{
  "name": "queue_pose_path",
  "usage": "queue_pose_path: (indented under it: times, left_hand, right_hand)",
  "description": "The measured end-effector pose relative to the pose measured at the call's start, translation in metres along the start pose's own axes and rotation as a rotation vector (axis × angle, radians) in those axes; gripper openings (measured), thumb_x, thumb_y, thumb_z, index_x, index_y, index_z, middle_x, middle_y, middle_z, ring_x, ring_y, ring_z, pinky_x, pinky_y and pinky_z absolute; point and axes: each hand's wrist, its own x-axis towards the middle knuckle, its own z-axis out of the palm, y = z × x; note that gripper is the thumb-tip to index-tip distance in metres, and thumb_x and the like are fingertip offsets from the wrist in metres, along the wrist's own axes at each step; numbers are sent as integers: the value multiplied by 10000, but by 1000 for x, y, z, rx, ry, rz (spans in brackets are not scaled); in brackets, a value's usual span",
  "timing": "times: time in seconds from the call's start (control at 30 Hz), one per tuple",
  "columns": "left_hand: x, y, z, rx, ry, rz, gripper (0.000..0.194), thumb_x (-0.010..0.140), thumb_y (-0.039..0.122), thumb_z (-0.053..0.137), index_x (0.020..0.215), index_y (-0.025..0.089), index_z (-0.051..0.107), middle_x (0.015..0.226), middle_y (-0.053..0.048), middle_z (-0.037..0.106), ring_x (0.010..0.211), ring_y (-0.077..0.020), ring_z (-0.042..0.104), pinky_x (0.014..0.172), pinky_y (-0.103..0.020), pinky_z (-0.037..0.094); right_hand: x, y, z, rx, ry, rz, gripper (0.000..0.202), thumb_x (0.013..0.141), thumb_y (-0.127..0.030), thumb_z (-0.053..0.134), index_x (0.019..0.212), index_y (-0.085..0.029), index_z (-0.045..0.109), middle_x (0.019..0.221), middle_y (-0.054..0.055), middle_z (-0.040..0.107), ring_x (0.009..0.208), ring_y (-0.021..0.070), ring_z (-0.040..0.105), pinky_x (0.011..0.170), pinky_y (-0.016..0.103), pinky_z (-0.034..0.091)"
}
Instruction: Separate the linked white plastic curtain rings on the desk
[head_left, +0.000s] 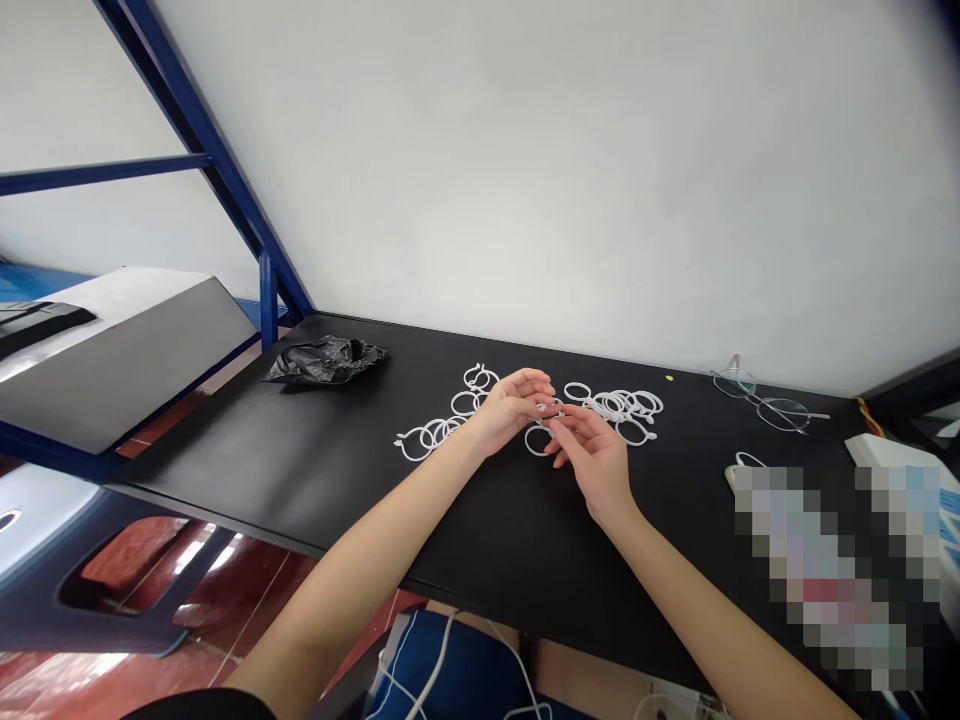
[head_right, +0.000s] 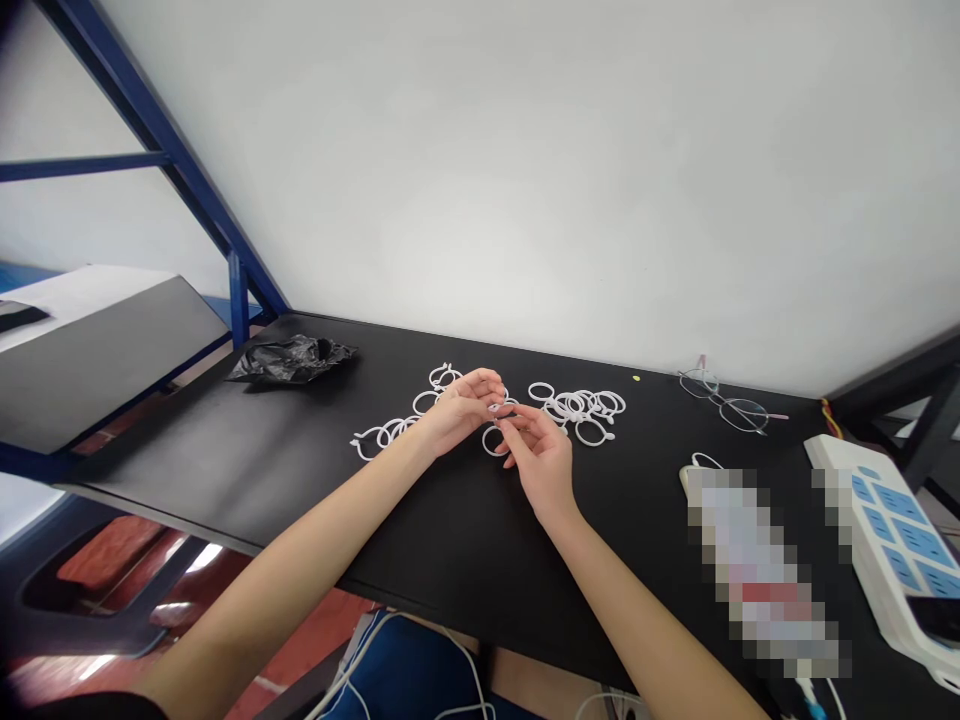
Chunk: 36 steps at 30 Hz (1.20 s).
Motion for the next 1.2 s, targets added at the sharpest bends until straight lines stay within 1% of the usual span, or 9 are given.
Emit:
queue_pose_path:
  times: [0.1, 0.27, 0.37, 0.47, 0.53, 0.7, 0.83, 1.03, 1.2]
  left_hand:
    - [0, 2, 0, -1, -26, -44, 395, 585, -40, 668, 917, 169, 619, 866, 0, 621, 774, -113, 623, 765, -283, 482]
    - [-1, 3, 0, -10, -53, -58, 420, 602, -37, 691, 955, 177, 619, 902, -13, 637, 824, -128, 639, 738, -261, 458]
    - [-3, 4, 1, 13, -150, -98, 416, 625, -16, 709, 981, 179, 622, 875, -13, 638, 818, -133, 643, 723, -261, 454]
    - [-5, 6, 3, 30, -232, -153, 405, 641, 2, 730, 995, 171, 625, 856, -19, 635, 836, -145, 653, 735, -267, 461]
    - [-6, 7, 3, 23, -238, -170, 412, 645, 0, 732, 1005, 170, 628, 871, -29, 639, 862, -154, 658, 746, -264, 467]
    - [-6, 8, 4, 0, -254, -176, 410, 675, 30, 722, 1045, 181, 635, 923, -44, 655, 877, -168, 665, 767, -286, 482]
    - [-6, 9, 5, 5, -265, -169, 395, 688, 60, 712, 1051, 197, 638, 940, -51, 657, 929, -186, 655, 746, -284, 472]
    - [-8, 13, 8, 26, -214, -179, 357, 693, 143, 686, 1042, 205, 647, 996, -81, 663, 996, -236, 639, 759, -307, 480]
    - [-9, 13, 9, 39, -215, -195, 347, 699, 148, 669, 1040, 204, 646, 1008, -80, 660, 993, -238, 638, 750, -308, 488]
  right_hand:
    - [0, 2, 0, -15, -6, -3, 384, 711, -413, 768, 1003, -196, 643, 858, 33, 684, 570, 135, 619, 445, 248, 473]
    - [-1, 1, 1, -50, -12, -39, 449, 697, -387, 780, 1071, -215, 601, 868, 23, 665, 578, 139, 615, 459, 259, 489]
    - [-3, 0, 1, -89, -14, -49, 429, 702, -374, 774, 1065, -227, 598, 829, 6, 652, 571, 139, 612, 466, 261, 495]
    - [-4, 1, 2, -123, -43, -37, 380, 700, -375, 771, 1007, -219, 609, 794, 4, 656, 572, 147, 617, 480, 268, 502]
    - [-4, 1, 1, -139, -53, -34, 354, 702, -383, 768, 970, -211, 614, 783, 9, 665, 574, 152, 621, 489, 273, 503]
    - [-3, 3, 0, -159, -28, -21, 322, 730, -426, 746, 928, -207, 620, 705, 2, 650, 550, 159, 617, 483, 277, 502]
    - [-3, 5, -1, -163, -12, -42, 296, 753, -445, 728, 885, -205, 618, 678, -3, 631, 545, 154, 609, 465, 265, 496]
    - [-5, 4, -1, -175, 39, -76, 307, 783, -486, 694, 847, -192, 638, 671, 6, 620, 542, 141, 592, 473, 262, 505]
    - [-7, 3, -1, -172, 42, -89, 299, 792, -472, 692, 873, -187, 656, 683, 11, 632, 535, 138, 586, 494, 273, 512]
